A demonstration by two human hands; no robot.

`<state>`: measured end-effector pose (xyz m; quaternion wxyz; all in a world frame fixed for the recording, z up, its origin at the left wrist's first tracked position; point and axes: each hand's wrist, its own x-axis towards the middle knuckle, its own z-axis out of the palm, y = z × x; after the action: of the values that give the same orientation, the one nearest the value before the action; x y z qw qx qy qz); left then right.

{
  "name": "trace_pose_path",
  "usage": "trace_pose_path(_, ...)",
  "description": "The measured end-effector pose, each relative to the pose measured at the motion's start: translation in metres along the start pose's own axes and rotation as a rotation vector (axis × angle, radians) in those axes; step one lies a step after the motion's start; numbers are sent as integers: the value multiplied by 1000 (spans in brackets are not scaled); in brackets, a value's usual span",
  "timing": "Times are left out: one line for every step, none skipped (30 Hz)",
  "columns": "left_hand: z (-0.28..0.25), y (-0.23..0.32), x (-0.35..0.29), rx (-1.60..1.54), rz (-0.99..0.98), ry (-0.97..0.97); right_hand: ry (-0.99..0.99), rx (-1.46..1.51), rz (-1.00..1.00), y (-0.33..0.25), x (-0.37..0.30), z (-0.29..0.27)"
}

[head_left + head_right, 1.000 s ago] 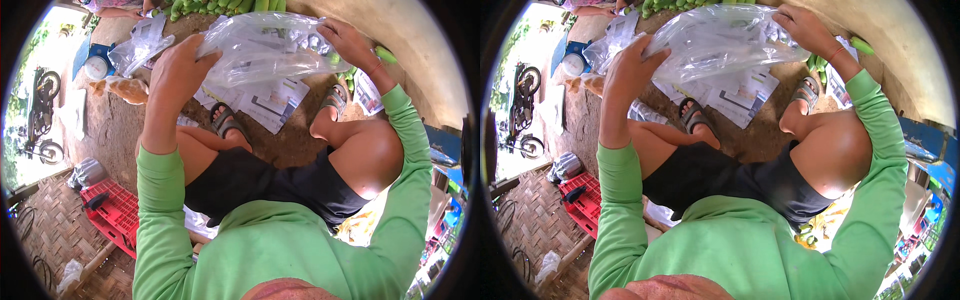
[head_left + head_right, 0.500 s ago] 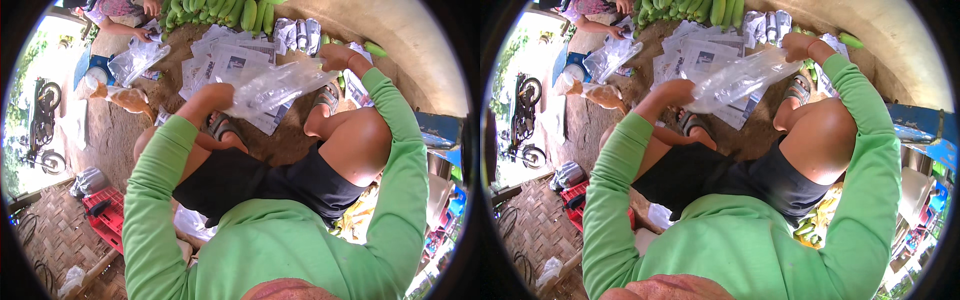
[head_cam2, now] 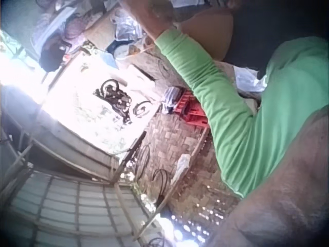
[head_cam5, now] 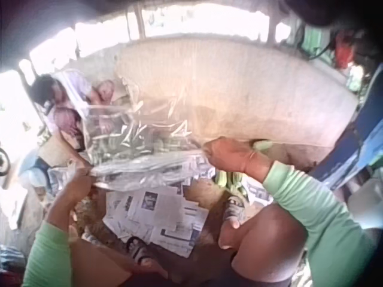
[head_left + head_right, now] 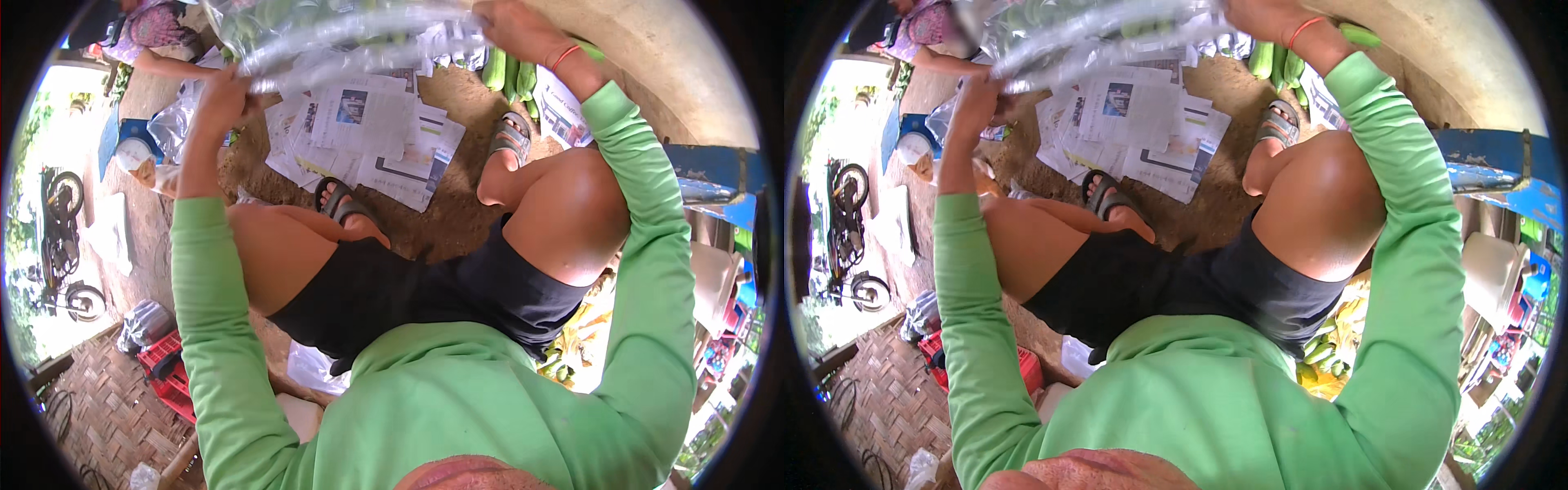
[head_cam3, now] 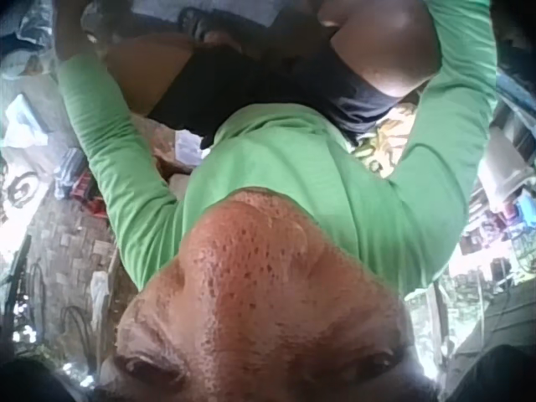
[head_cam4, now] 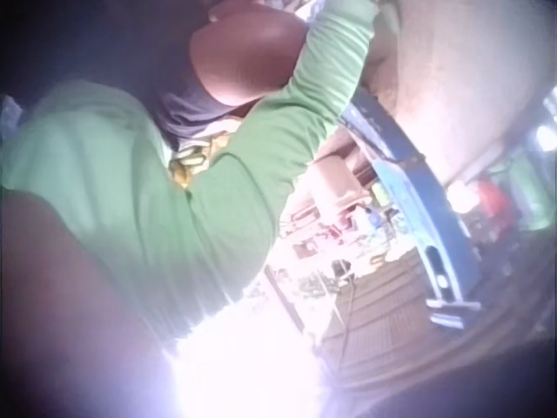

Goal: The person sits on the ground and wraps green vegetables, likely cucumbers, in newspaper and plastic bags. The person handles the vegetables one at a time, folds newspaper around each, and places them into plastic bags.

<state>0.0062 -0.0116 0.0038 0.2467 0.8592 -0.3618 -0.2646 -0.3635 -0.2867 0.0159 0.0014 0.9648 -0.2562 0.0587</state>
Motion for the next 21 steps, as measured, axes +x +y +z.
trace_pose_path(-1,0,-12,-90,-57,-43,-63,130,21,-6,-6,-7)
trace_pose_path(1,-6,-22,-180,-130,-84,-135,268,34,-11,-8,-12)
trace_pose_path(-3,-9,-30,-206,-113,-75,-101,291,37,-14,-10,-13)
trace_pose_path(-12,-11,-31,-235,-78,-64,-55,304,46,-14,-8,-17)
trace_pose_path(-17,-14,-32,-264,-44,-52,-9,316,55,-15,-7,-20)
trace_pose_path(-19,-16,-36,-291,-52,-17,13,340,43,-17,-5,-21)
trace_pose_path(-21,-19,-40,-318,-61,18,34,363,31,-20,-2,-21)
trace_pose_path(-22,-21,-42,-345,-69,53,55,387,20,-22,0,-21)
trace_pose_path(-27,-23,-42,-344,-85,49,111,377,5,-20,4,-18)
trace_pose_path(-28,-24,-41,-352,-78,69,167,367,-10,-16,11,-11)
trace_pose_path(-30,-24,-41,-360,-70,89,223,356,-24,-13,14,-7)
trace_pose_path(-33,-27,-42,-363,-70,112,212,374,-20,-17,15,-8)
trace_pose_path(-35,-30,-42,-372,-62,125,202,391,-16,-20,17,-11)
trace_pose_path(-37,-33,-41,-381,-52,136,192,407,-10,-23,18,-12)
trace_pose_path(-39,-35,-39,-393,-39,147,183,334,-58,-28,18,-14)
trace_pose_path(-41,-37,-39,-412,-38,173,97,483,2,-32,16,-18)
trace_pose_path(-45,-40,-41,-431,-37,198,10,629,64,-38,11,-21)
trace_pose_path(-43,-44,-42,-458,-35,215,-82,767,132,-46,7,-27)
trace_pose_path(-50,-43,-50,-463,-21,241,-71,848,106,-48,6,-26)
trace_pose_path(-57,-44,-58,-473,-7,253,-96,861,97,-49,7,-30)
trace_pose_path(-62,-48,-66,-481,8,261,-122,875,85,-52,8,-34)
